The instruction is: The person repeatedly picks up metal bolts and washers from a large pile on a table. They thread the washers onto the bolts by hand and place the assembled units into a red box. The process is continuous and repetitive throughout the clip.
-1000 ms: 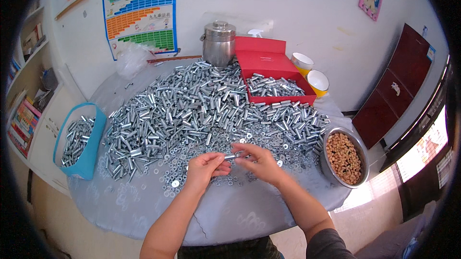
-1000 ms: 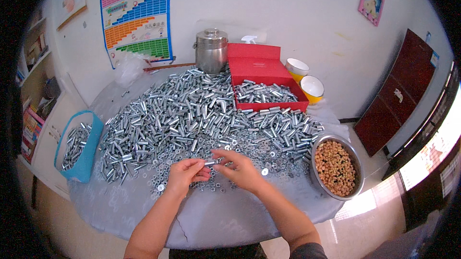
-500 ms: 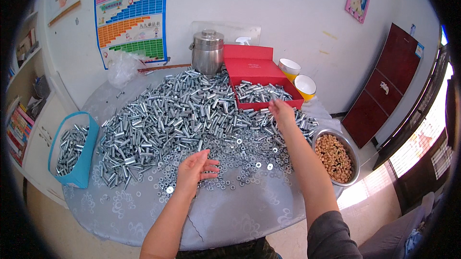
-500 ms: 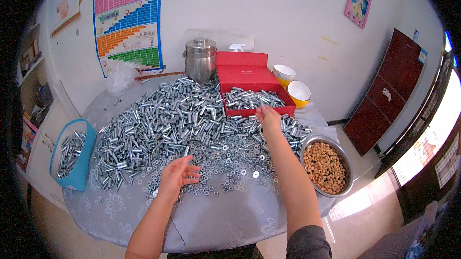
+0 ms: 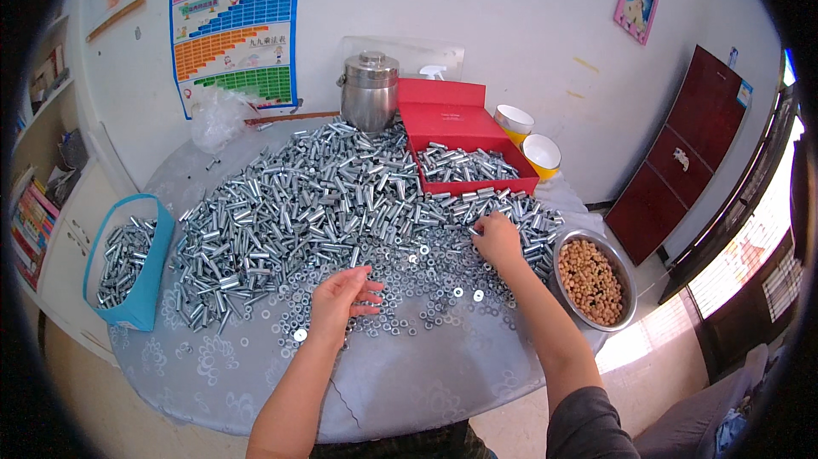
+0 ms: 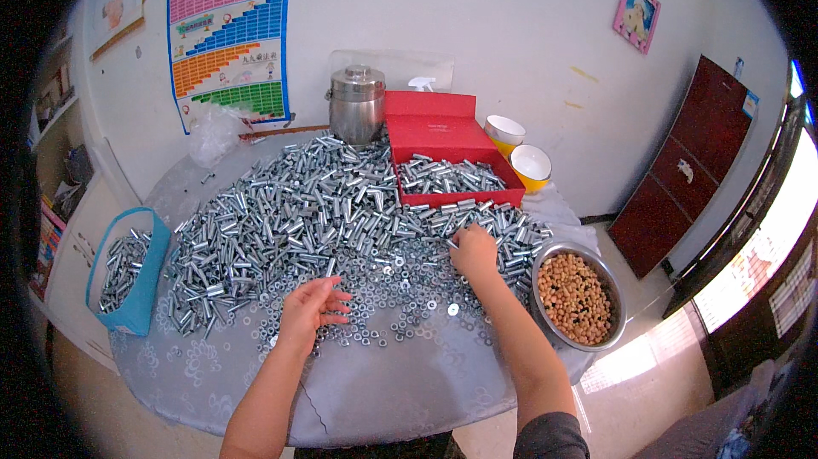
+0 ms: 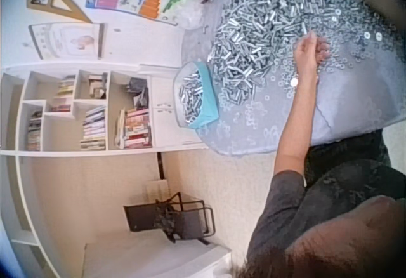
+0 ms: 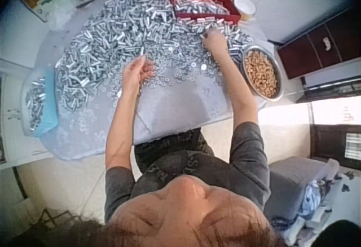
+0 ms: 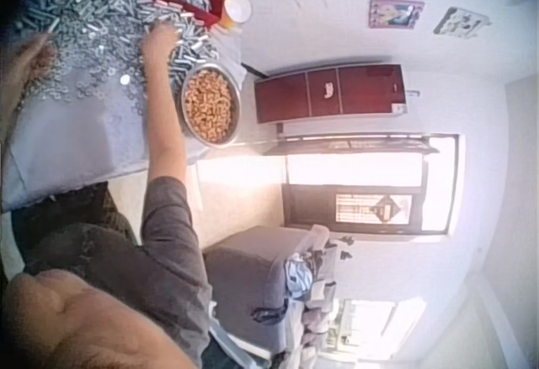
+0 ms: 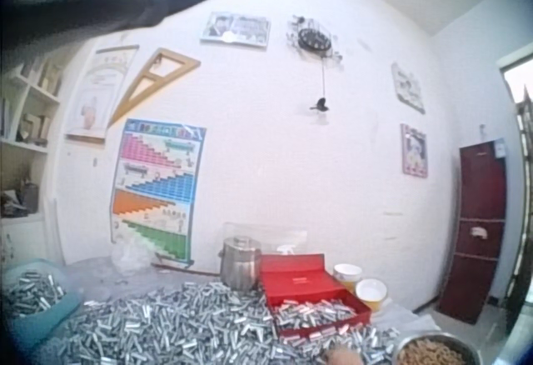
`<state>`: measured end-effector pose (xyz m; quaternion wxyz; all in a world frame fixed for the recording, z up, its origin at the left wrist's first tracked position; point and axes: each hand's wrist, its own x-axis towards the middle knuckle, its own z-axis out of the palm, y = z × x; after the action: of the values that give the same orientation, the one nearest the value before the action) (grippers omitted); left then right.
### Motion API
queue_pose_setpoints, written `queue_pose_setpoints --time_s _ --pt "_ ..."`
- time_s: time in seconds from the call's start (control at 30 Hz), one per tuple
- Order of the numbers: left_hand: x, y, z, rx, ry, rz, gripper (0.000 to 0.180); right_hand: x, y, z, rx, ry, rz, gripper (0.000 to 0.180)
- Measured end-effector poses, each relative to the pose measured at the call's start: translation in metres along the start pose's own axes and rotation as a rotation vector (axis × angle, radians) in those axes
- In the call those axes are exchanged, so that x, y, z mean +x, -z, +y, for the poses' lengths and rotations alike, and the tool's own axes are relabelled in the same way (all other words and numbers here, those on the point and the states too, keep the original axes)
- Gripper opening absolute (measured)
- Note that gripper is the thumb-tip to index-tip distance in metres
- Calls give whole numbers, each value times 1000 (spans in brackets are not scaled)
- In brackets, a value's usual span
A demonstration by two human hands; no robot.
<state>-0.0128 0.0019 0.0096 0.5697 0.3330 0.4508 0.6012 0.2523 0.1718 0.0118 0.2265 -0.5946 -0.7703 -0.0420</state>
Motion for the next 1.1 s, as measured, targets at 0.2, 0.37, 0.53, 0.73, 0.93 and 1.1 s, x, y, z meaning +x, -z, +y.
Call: queue_pose_setpoints --time_s 0.2,0.37,0.53,0.73,0.93,1.1 --pt "-1 1 2 -1 -3 10 31 19 3 -6 258 -179 93 22" --pt "0 1 -1 -4 -1 -11 30 44 -14 -2 223 -297 140 26" --pt "-1 -2 2 -2 -4 -12 30 44 -17 -12 251 -342 100 26" --pt "-1 -3 0 28 2 -28 28 25 -16 -22 661 -154 194 24" --pt "-7 -7 -3 82 -2 -116 30 -39 20 -90 1600 -279 -236 20" --pt "-8 -21 -14 45 26 -192 29 -69 14 -113 1847 -364 -417 18"
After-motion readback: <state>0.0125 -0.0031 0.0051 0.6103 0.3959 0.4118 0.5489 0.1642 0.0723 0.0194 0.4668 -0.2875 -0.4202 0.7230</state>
